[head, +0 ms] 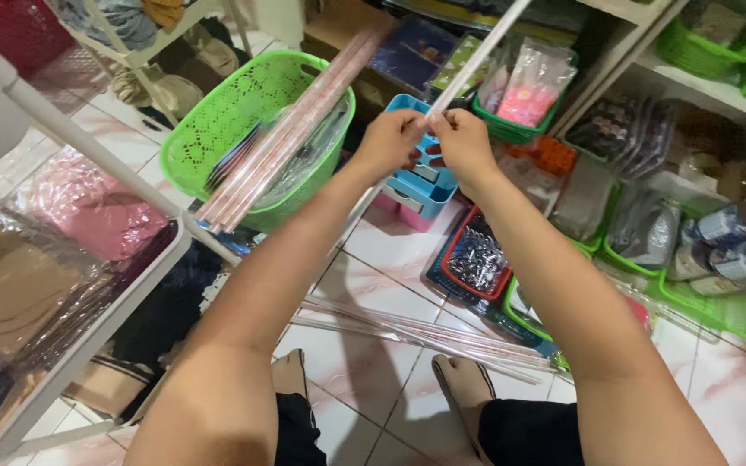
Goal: The person sits on the floor and repeatedly picks up long, thin poles from a green basket. They insert the poles into a blue plastic organizer, then remove them and place them back into the basket. Finally, they pick up and fold a blue cloth.
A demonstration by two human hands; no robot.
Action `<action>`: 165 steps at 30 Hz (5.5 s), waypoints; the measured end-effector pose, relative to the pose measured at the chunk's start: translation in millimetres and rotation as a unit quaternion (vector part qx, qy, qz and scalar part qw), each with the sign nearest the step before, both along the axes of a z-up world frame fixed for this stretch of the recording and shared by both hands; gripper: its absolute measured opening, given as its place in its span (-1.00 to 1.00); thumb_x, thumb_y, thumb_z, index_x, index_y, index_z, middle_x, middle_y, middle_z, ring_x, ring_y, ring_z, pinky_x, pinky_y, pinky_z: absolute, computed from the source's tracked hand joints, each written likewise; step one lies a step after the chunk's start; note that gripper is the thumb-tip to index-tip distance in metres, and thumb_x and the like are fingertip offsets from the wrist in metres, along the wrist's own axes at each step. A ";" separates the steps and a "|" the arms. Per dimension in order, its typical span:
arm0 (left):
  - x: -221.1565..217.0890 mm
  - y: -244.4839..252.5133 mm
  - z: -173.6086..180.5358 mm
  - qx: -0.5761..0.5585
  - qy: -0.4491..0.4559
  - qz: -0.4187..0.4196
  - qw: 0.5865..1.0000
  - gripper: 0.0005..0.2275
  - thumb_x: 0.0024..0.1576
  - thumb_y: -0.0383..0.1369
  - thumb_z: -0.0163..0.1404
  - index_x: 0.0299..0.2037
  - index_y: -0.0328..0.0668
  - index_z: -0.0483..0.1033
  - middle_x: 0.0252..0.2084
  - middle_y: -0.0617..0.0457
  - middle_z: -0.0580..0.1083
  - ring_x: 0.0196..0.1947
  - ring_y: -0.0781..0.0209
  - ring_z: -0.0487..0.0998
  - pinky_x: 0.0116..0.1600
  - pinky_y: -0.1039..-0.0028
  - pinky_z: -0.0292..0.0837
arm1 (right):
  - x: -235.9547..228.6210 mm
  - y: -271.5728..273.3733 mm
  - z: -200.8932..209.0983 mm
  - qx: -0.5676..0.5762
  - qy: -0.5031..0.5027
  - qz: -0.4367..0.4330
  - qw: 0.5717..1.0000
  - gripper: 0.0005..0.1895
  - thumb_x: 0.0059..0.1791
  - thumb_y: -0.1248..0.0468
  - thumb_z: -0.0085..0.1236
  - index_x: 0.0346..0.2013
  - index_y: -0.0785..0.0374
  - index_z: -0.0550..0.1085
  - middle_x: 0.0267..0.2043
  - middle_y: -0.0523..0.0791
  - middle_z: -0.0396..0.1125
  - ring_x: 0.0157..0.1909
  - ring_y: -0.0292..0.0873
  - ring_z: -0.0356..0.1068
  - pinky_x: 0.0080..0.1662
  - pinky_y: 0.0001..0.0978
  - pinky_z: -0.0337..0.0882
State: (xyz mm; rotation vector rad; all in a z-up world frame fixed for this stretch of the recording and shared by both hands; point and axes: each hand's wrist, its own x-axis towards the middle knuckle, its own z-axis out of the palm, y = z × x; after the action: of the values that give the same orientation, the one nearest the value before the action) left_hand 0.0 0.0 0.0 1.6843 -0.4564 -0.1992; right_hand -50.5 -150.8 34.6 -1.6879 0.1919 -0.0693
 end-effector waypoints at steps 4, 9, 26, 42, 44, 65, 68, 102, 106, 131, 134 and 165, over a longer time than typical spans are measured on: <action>-10.9 16.8 1.0 -0.001 0.050 0.034 0.998 -0.76 0.24 -0.24 0.04 0.01 -0.18 0.53 -0.35 0.03 0.56 -0.49 0.29 0.57 -0.50 0.44 0.51 | 31.9 6.5 -31.2 0.079 0.032 0.007 0.996 -0.87 0.06 0.22 0.11 -0.31 0.21 0.46 -0.29 -0.14 0.43 -0.35 -0.23 0.45 -0.32 -0.24 0.55; 11.3 55.2 -32.3 0.128 0.071 0.030 0.989 -0.62 0.06 -0.28 0.29 -0.02 -0.31 0.49 -0.37 -0.04 0.56 -0.49 0.25 0.56 -0.44 0.37 0.51 | 74.9 12.9 -58.1 0.170 0.022 -0.021 0.985 -0.83 0.09 0.24 0.16 -0.34 0.22 0.44 -0.34 -0.15 0.38 -0.36 -0.19 0.43 -0.34 -0.33 0.43; 51.6 156.8 -65.7 0.226 0.057 0.089 0.968 -0.75 0.02 -0.33 0.22 -0.12 -0.24 0.66 -0.32 -0.04 0.64 -0.36 0.19 0.63 -0.25 0.34 0.55 | 126.6 129.3 -103.1 0.251 0.058 0.017 0.966 -0.59 -0.04 0.49 0.16 0.09 0.29 0.35 -0.21 -0.06 0.42 -0.35 -0.18 0.43 -0.26 -0.17 0.59; 22.6 191.6 -20.0 0.513 0.014 0.076 0.855 -0.66 -0.07 -0.34 0.25 -0.06 -0.13 0.61 0.02 -0.17 0.58 0.04 -0.11 0.61 0.08 0.13 0.53 | 157.2 148.0 -147.0 0.233 0.081 0.019 0.969 -0.48 0.02 0.46 0.15 0.26 0.33 0.24 -0.15 -0.03 0.43 -0.28 -0.16 0.43 -0.21 -0.22 0.62; 13.6 191.0 -7.6 0.514 0.021 0.087 0.853 -0.62 -0.08 -0.31 0.29 -0.03 -0.10 0.58 0.05 -0.15 0.55 0.07 -0.13 0.58 0.09 0.12 0.51 | 153.3 153.8 -140.2 0.216 0.091 0.009 0.972 -0.40 -0.02 0.47 0.17 0.29 0.33 0.18 -0.16 0.00 0.43 -0.30 -0.14 0.45 -0.25 -0.24 0.59; 5.8 190.2 -19.3 0.599 -0.048 0.124 0.790 -0.79 0.12 -0.46 0.05 -0.07 -0.10 0.64 0.02 -0.16 0.58 0.02 -0.11 0.63 0.00 0.14 0.58 | 146.0 180.0 -160.3 0.051 0.075 0.043 0.995 -0.28 -0.11 0.49 0.30 0.24 0.36 0.13 -0.32 0.01 0.46 -0.45 -0.18 0.49 -0.43 -0.32 0.55; 6.7 189.5 -20.4 0.604 -0.040 0.117 0.787 -0.79 0.12 -0.46 0.06 -0.06 -0.09 0.65 0.02 -0.14 0.58 0.02 -0.09 0.63 0.01 0.15 0.57 | 146.4 180.1 -162.7 0.063 0.061 0.047 0.995 -0.30 -0.11 0.47 0.32 0.23 0.38 0.16 -0.32 0.00 0.47 -0.46 -0.20 0.48 -0.43 -0.34 0.54; -17.2 122.9 -54.5 0.575 -0.186 0.016 0.797 -0.82 0.10 -0.38 0.03 -0.11 -0.07 0.62 -0.14 -0.09 0.62 -0.14 -0.11 0.66 -0.11 0.11 0.57 | 79.7 104.1 -94.8 -0.212 -0.005 0.201 0.956 -0.69 -0.11 0.36 0.34 -0.12 0.40 0.50 -0.38 -0.01 0.50 -0.43 -0.22 0.50 -0.36 -0.36 0.48; -44.4 93.1 -63.9 0.592 -0.202 -0.079 0.776 -0.85 0.06 -0.37 0.08 -0.22 -0.06 0.68 -0.14 -0.07 0.62 -0.10 -0.06 0.66 -0.04 0.16 0.57 | 41.5 64.3 -89.7 -0.290 0.005 0.206 0.935 -0.69 -0.13 0.30 0.34 -0.14 0.34 0.52 -0.39 -0.05 0.51 -0.41 -0.16 0.54 -0.32 -0.28 0.51; -156.8 26.6 -297.9 0.618 -0.031 -0.339 0.709 -0.72 0.19 -0.27 -0.02 0.06 -0.09 0.60 0.09 -0.01 0.57 0.08 0.02 0.62 0.09 0.15 0.53 | -98.9 -40.0 -224.4 -0.544 0.059 0.469 0.694 -0.76 -0.13 0.22 0.28 -0.23 0.26 0.56 -0.12 0.09 0.47 -0.01 0.16 0.48 -0.01 -0.02 0.48; -170.2 33.5 -296.9 0.617 -0.026 -0.316 0.720 -0.67 0.25 -0.26 -0.12 0.17 -0.07 0.52 0.20 -0.04 0.48 0.14 -0.11 0.54 0.11 0.05 0.50 | -99.2 -38.9 -227.2 -0.560 0.054 0.473 0.678 -0.74 -0.12 0.20 0.28 -0.22 0.28 0.55 -0.12 0.11 0.47 0.00 0.17 0.47 0.01 -0.02 0.48; -65.0 -17.8 109.0 0.350 -0.346 -0.098 0.865 -0.68 -0.09 -0.18 0.33 -0.19 -0.07 0.60 -0.24 -0.11 0.60 -0.19 -0.17 0.61 -0.14 0.06 0.50 | -67.4 -66.7 60.5 -0.624 -0.011 0.155 0.766 -0.72 -0.13 0.32 0.18 -0.12 0.15 0.59 -0.15 0.11 0.50 -0.05 0.20 0.49 -0.06 0.05 0.46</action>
State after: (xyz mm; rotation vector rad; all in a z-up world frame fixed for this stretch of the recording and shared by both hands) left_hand -65.0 -17.8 109.0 2.4166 -1.2085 0.1311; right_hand -118.0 -217.5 95.2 -3.0399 -0.2360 0.0554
